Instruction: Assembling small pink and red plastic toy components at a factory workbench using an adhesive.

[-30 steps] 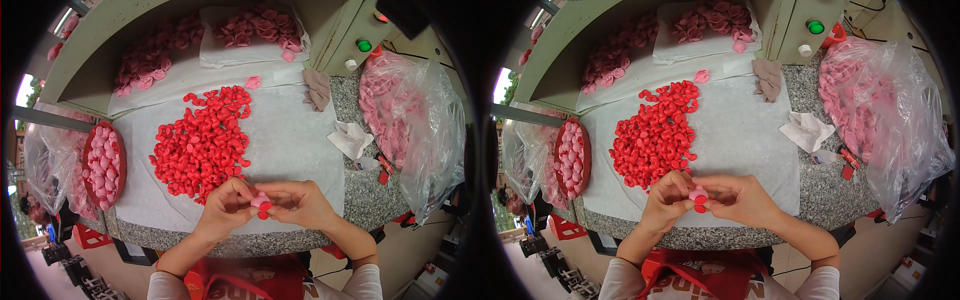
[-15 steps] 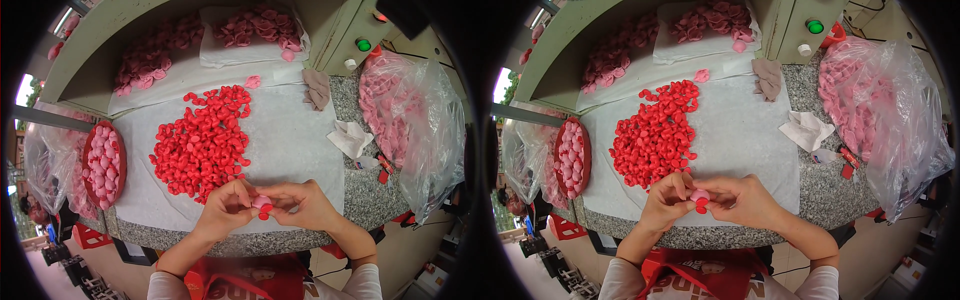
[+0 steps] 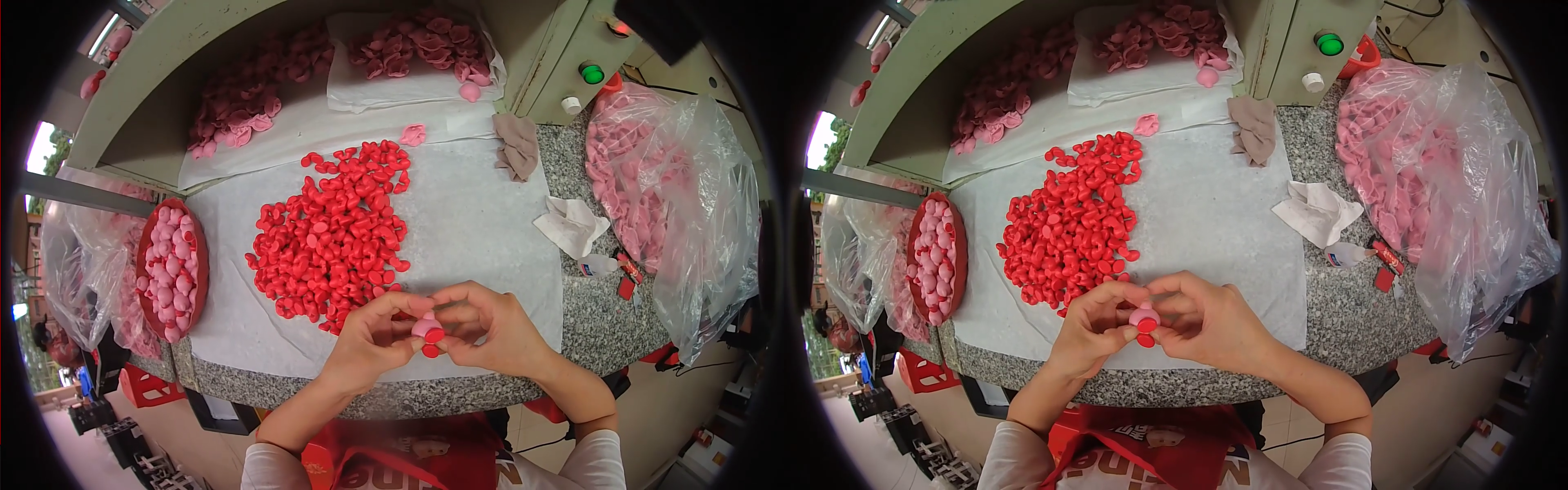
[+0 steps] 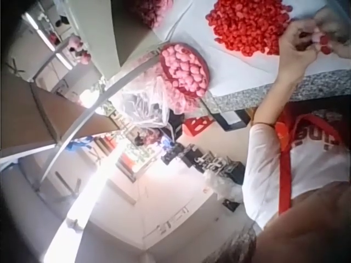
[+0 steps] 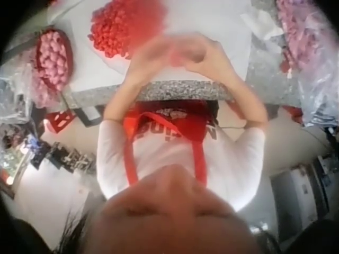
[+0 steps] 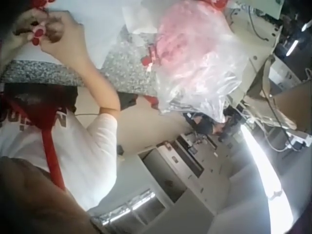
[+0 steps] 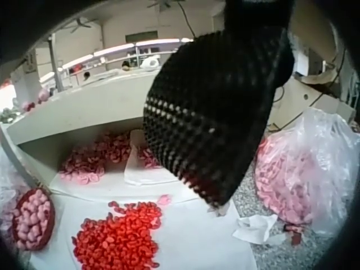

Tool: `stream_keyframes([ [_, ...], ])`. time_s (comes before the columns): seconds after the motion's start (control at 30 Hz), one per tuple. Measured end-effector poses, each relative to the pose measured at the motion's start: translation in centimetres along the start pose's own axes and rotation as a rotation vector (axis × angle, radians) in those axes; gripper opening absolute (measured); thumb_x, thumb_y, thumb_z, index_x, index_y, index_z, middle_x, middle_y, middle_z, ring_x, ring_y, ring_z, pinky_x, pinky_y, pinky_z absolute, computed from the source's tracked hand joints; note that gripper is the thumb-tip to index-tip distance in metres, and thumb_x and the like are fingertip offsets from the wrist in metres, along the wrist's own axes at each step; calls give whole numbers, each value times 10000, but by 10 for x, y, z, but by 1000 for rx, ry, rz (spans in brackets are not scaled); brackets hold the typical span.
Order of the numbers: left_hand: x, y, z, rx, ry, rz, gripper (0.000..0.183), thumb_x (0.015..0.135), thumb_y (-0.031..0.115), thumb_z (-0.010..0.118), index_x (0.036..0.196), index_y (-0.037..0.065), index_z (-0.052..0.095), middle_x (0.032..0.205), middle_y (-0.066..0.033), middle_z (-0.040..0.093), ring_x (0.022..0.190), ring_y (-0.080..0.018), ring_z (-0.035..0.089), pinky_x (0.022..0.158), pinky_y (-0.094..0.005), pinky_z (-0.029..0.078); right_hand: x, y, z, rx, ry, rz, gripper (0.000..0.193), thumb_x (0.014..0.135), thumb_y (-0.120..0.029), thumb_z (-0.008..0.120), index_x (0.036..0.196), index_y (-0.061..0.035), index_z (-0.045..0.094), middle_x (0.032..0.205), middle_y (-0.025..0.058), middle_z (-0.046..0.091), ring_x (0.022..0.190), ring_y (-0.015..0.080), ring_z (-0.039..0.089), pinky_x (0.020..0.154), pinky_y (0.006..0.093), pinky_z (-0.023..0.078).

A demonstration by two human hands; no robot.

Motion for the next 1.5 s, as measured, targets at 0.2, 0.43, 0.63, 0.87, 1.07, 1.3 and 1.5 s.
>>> stream_keyframes([
  [0.2,-1,-2,-2,83,32,-44,429,718,-129,513,1133,-17,517,1057,-109,555,905,-172,569,767,-305,487,1,4,-4,15,22,29,434,717,58,604,1109,-17,434,879,87,636,784,138,625,666,233,494],
  [0.43,-5,6,1,94,37,166,313,726,-124,519,1023,-31,552,1097,-107,495,923,-176,555,807,-295,456,-2,-4,-7,127,109,-38,439,717,63,604,1117,-25,446,972,97,606,809,148,622,710,236,486],
  [0.63,-6,14,2,75,68,303,320,744,-167,470,1013,1,510,1107,-106,471,1000,-151,515,831,-268,427,-14,-26,1,-209,224,-352,369,692,65,615,1043,-14,536,1049,119,588,839,161,623,714,264,518],
  [0.87,-9,13,5,103,118,409,223,751,-94,528,931,18,459,1100,-148,496,986,-176,502,844,-309,411,-19,-31,1,-343,298,-482,355,658,53,622,999,-10,543,1078,158,578,849,198,632,692,264,534],
  [1.07,-6,13,11,122,43,352,315,759,-144,510,1038,-10,455,1126,-121,470,1063,-182,489,925,-310,407,-25,-41,-2,-510,390,-565,312,628,57,614,924,7,528,1079,193,572,803,224,646,663,266,538],
  [1.3,-12,31,12,542,124,405,359,714,-120,601,1044,1,531,1108,-115,489,1047,-195,511,845,-283,492,-28,-46,1,-584,399,-657,293,627,57,613,903,-3,537,1027,191,597,775,229,651,630,264,533],
  [1.5,-16,40,12,741,165,556,428,644,-120,655,1039,11,560,1027,-120,505,977,-204,544,762,-270,532,-29,-50,6,-594,360,-676,270,628,52,624,880,-12,555,992,174,607,791,237,645,624,264,534],
])
Point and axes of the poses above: each hand's wrist, its own x-axis towards the middle knuckle, its own z-axis out of the palm, y = z × x, the point moved 10 cm from there along x, towards the middle knuckle
